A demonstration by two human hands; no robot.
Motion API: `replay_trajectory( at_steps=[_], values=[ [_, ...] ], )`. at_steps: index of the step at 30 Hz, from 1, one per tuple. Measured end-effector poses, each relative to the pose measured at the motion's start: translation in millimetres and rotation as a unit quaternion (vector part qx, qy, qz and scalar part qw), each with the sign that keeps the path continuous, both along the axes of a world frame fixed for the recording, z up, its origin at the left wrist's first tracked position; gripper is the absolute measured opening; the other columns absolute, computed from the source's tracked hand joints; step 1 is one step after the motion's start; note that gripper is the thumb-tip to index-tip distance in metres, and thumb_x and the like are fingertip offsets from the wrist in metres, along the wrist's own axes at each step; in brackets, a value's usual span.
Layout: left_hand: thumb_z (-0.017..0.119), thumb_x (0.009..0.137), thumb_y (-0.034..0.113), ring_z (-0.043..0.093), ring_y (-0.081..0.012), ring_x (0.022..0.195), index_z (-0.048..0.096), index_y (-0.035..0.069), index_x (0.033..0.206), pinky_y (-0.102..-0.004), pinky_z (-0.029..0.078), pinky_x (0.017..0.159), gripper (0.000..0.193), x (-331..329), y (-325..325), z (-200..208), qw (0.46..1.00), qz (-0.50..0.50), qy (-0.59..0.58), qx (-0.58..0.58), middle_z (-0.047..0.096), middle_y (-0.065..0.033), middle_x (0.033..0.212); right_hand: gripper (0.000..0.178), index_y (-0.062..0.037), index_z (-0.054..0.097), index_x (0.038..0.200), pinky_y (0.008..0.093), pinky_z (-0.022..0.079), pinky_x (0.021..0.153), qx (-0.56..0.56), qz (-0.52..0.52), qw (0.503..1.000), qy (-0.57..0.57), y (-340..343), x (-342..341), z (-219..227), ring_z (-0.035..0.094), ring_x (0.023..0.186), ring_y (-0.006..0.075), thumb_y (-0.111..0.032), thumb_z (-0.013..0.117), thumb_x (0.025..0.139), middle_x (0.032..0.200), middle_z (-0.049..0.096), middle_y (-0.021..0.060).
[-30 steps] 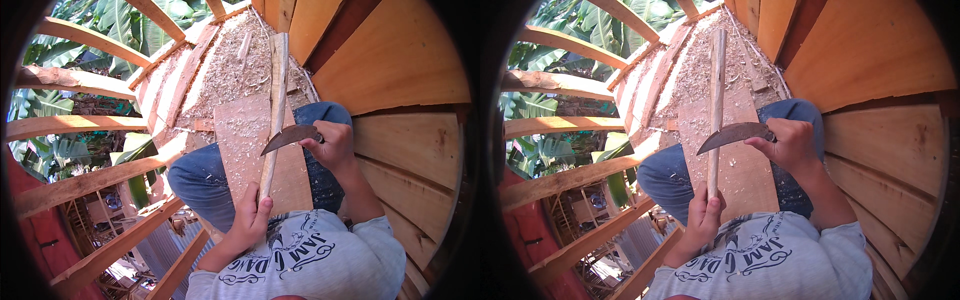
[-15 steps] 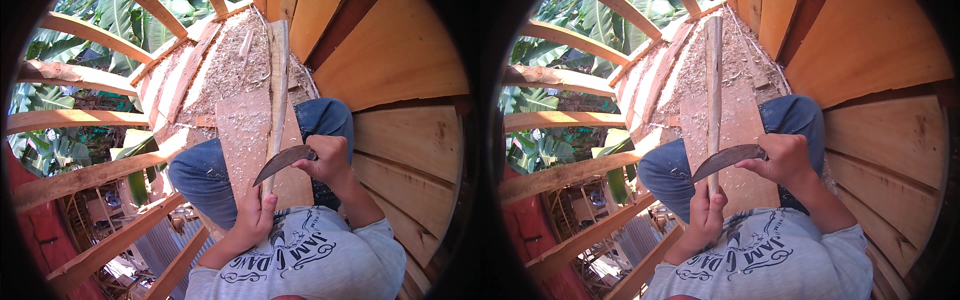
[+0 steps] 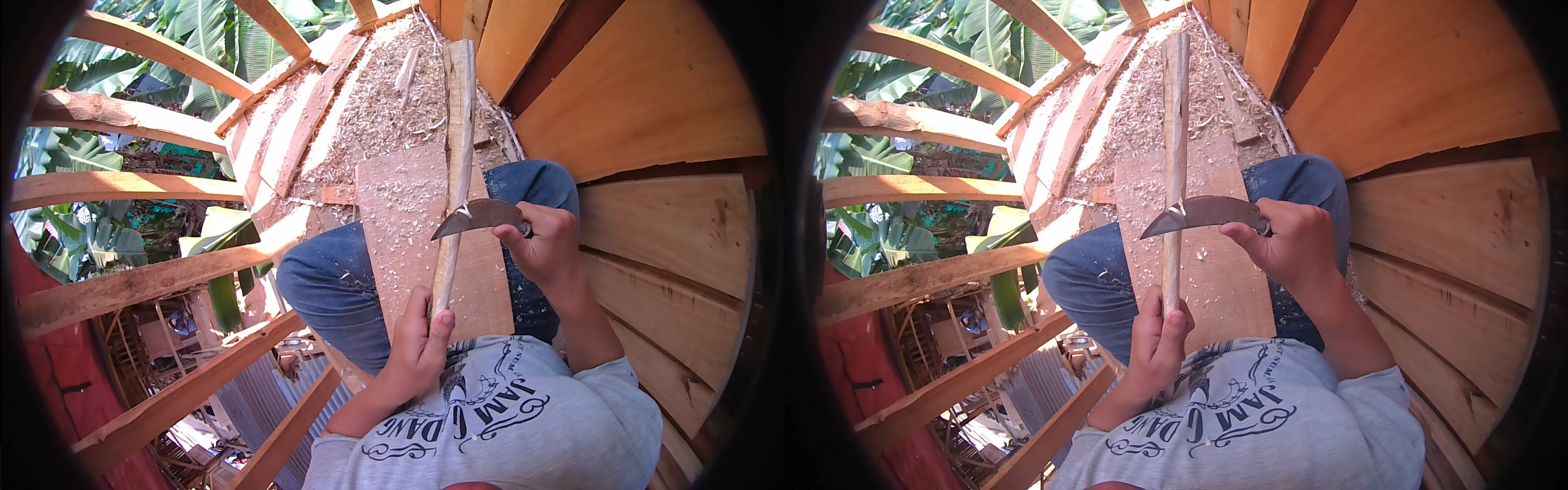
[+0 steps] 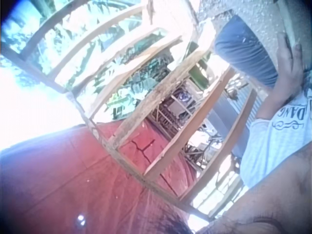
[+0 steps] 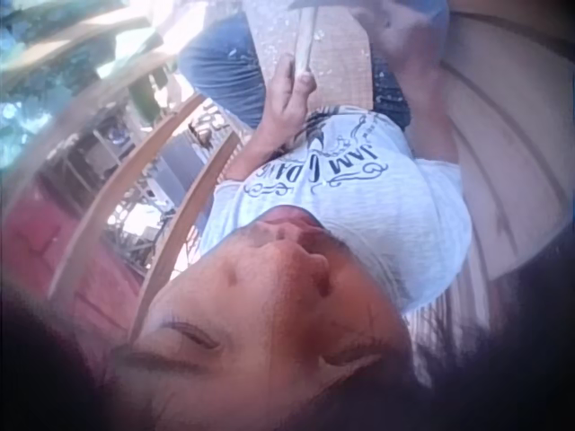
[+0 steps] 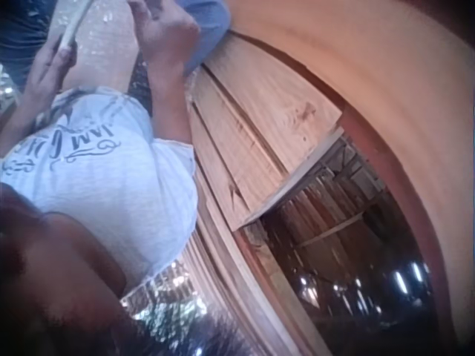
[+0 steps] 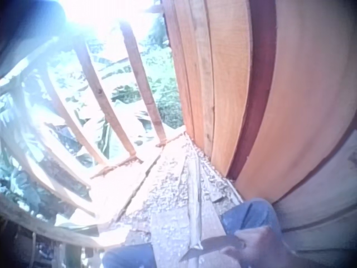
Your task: The person sits cross-legged on a wooden platform and uses a curved knife to shave and smooth a long, thin piece of wood. They repeatedly scrape the blade along the wood's length, removing shavings and refining the surface.
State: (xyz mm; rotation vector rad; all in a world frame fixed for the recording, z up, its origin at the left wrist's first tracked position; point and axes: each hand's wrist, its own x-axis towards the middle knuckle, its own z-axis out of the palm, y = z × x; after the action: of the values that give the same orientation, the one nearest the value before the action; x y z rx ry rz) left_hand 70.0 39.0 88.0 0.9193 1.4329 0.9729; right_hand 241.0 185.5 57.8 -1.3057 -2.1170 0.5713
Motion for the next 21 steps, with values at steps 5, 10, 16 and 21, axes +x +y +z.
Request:
replay_trajectory(
  at_steps=[5,10,16,21],
  values=[
    [0.048,0.096,0.022,0.047,-0.0134,0.059,0.044,-0.001,0.098,-0.0299,0.038,0.053,0.023,2.9,0.3,0.6,0.998,0.019,0.036,0.050,0.048,-0.0063,0.066,0.061,-0.0066,0.047,0.054,0.0343,0.038,0.041,0.025,0.090,0.996,0.008,-13.0,-5.7,6.1,0.053,0.044,0.0294,-0.061,0.062,0.076,0.049,0.046,0.0101],
    [0.048,0.095,0.020,0.050,-0.0188,0.058,0.043,-0.001,0.099,-0.0325,0.039,0.053,0.022,5.2,1.4,10.5,0.994,-0.048,0.086,0.041,0.048,-0.0125,0.067,0.061,-0.0058,0.046,0.056,0.0343,0.039,0.041,0.096,0.064,0.993,-0.010,18.6,8.6,-2.8,0.054,0.045,0.0295,-0.061,0.061,0.077,0.049,0.045,0.0097],
    [0.047,0.096,0.020,0.048,-0.0185,0.057,0.042,-0.001,0.098,-0.0326,0.039,0.054,0.022,1.5,-4.3,2.1,0.998,-0.017,0.049,0.024,0.047,-0.0119,0.065,0.051,-0.0045,0.055,0.062,0.0343,0.040,0.042,-0.018,0.067,0.994,0.081,-10.9,-8.1,-0.5,0.054,0.046,0.0294,-0.051,0.063,0.082,0.051,0.049,0.0100],
    [0.045,0.096,0.021,0.049,-0.0182,0.058,0.042,-0.001,0.097,-0.0327,0.040,0.055,0.022,1.5,-6.2,6.1,0.996,-0.046,0.067,0.043,0.048,-0.0108,0.066,0.045,-0.0044,0.058,0.067,0.0342,0.041,0.042,-0.024,0.093,0.990,0.099,-12.6,0.1,5.7,0.055,0.046,0.0286,-0.046,0.064,0.083,0.053,0.051,0.0097]
  ],
)
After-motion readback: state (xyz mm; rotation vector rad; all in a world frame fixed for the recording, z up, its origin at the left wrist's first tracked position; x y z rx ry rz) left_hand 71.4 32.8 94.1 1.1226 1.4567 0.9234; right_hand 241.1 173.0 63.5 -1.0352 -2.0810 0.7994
